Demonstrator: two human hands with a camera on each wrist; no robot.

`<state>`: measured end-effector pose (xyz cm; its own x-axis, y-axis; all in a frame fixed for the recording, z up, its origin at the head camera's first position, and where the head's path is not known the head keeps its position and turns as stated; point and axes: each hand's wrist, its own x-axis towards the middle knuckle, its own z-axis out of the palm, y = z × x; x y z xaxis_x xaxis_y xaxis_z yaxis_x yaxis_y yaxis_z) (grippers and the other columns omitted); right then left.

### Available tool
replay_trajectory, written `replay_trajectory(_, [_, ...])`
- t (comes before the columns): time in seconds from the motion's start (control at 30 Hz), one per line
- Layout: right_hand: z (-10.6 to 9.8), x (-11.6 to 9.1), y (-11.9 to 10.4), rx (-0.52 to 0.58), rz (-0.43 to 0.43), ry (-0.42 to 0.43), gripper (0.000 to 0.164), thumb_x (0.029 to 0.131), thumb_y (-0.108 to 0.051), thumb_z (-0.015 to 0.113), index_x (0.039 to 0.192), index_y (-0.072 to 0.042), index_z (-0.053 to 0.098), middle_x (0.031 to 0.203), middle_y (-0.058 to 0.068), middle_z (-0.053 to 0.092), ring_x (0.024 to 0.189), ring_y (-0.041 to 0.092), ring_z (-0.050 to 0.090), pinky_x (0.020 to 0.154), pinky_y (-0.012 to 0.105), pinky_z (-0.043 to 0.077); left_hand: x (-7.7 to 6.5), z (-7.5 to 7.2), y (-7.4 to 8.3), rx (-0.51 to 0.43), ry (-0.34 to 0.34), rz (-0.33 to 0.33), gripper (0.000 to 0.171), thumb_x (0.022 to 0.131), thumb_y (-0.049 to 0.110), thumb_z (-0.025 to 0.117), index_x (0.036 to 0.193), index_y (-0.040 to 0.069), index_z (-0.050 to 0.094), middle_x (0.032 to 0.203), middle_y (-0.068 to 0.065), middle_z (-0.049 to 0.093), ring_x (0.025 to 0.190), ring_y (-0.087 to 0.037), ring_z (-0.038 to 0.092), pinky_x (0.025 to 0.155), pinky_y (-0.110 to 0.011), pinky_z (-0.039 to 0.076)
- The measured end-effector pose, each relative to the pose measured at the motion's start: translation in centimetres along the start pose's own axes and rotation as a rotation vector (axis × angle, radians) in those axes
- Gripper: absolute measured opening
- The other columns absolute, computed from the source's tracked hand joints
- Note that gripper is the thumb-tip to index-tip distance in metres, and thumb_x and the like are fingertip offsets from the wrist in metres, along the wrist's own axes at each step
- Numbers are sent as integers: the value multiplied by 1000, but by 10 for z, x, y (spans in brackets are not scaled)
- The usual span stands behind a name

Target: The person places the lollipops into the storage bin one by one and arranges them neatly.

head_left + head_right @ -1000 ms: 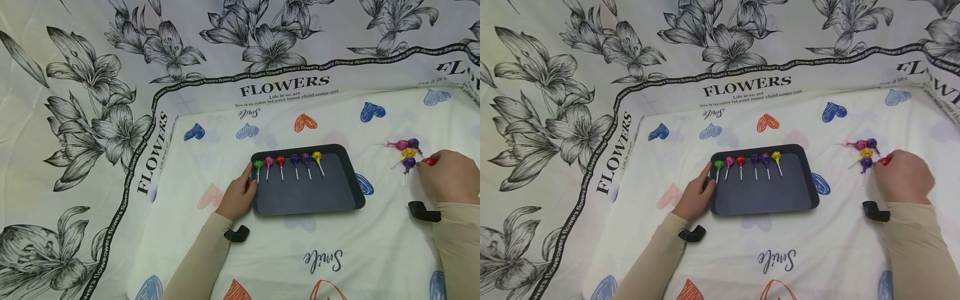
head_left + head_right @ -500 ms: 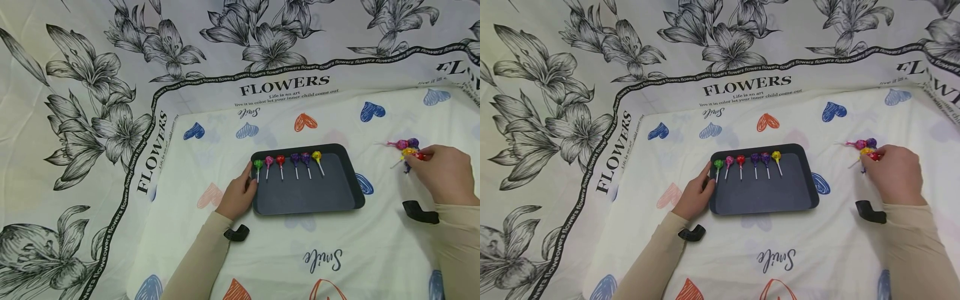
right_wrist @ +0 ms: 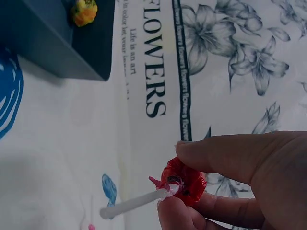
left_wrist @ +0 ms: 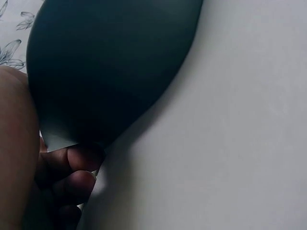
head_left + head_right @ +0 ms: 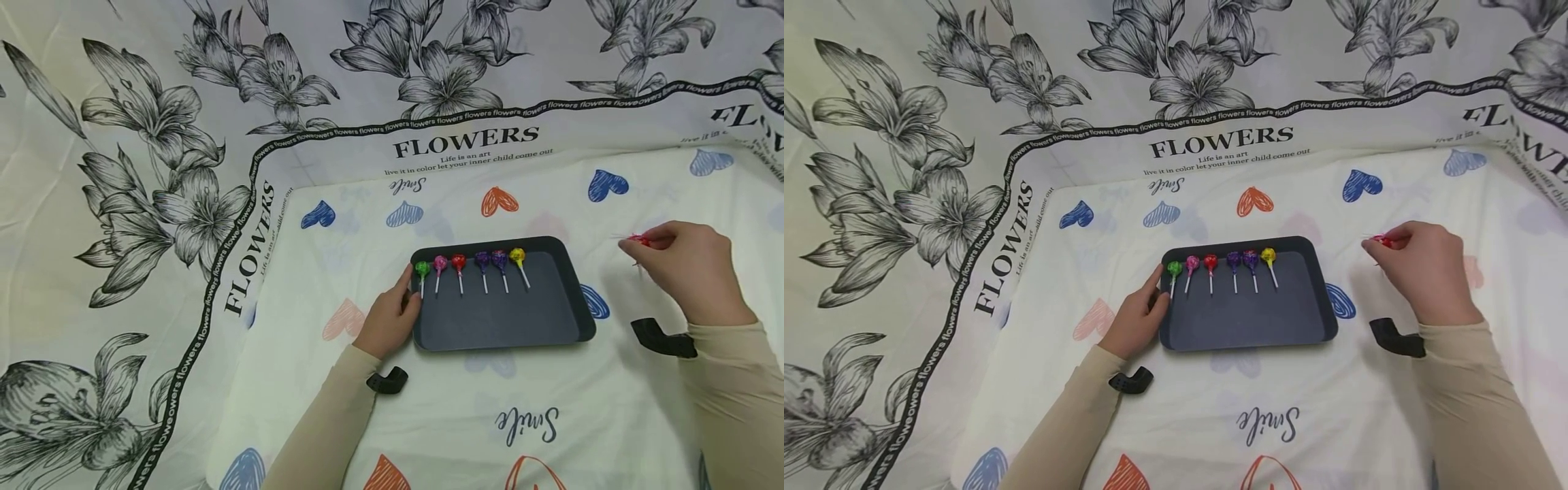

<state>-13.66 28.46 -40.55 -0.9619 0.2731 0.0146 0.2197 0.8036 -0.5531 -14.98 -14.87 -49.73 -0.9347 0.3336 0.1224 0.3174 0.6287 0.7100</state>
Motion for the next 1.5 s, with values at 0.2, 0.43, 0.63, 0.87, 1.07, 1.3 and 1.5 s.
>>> replay_trajectory(0.2, [8, 1, -23, 42, -76, -31, 57, 98, -49, 69, 110, 7, 72, 92, 22, 73, 81, 31, 61, 58, 35, 44, -1, -1, -3, 3, -7, -4, 62, 109, 25, 51, 166, 8, 32, 78, 2, 56, 63, -11, 48, 60, -29, 39])
replay_trajectory(0.43, [21, 5, -44, 58, -119, -89, 57, 97, -50, 69, 109, 5, 73, 86, 15, 75, 82, 30, 62, 59, 36, 43, -1, 0, -6, 8, -10, -1, 62, 109, 25, 51, 166, 8, 32, 80, 3, 58, 64, -11, 50, 61, -28, 41])
replay_trajectory(0.63, [33, 7, -58, 82, -114, -149, 58, 98, -48, 71, 113, 8, 71, 95, 23, 73, 84, 34, 64, 60, 35, 47, 1, 0, -7, 10, -17, -1, 62, 110, 26, 51, 167, 10, 30, 79, 3, 57, 63, -10, 49, 61, -28, 40])
replay_trajectory(0.87, [46, 10, -63, 85, -135, -208, 53, 98, -41, 73, 113, 10, 69, 97, 26, 70, 75, 29, 67, 59, 33, 51, 1, 0, -7, 12, -26, 2, 63, 110, 26, 50, 167, 10, 30, 78, 3, 57, 63, -10, 48, 61, -28, 40])
replay_trajectory(1.07, [59, 17, -68, 81, -187, -213, 45, 98, -35, 74, 106, 10, 71, 91, 23, 73, 69, 24, 67, 59, 34, 50, -1, 0, -7, 11, -20, 3, 63, 110, 25, 50, 167, 9, 29, 77, 4, 56, 62, -9, 47, 60, -27, 39])
replay_trajectory(1.3, [66, 21, -70, 39, -206, -209, 44, 96, -33, 76, 103, 10, 74, 91, 23, 74, 76, 30, 66, 60, 34, 49, -1, -2, -4, -6, -15, 12, 63, 109, 24, 52, 166, 8, 30, 77, 3, 56, 62, -9, 47, 61, -28, 40])
replay_trajectory(1.5, [72, 25, -71, -68, -182, -165, 42, 94, -38, 76, 102, 3, 76, 93, 19, 74, 80, 34, 65, 52, 37, 44, 0, -2, -4, -1, -11, 20, 63, 109, 24, 52, 166, 7, 31, 77, 4, 57, 63, -9, 48, 61, -28, 40])
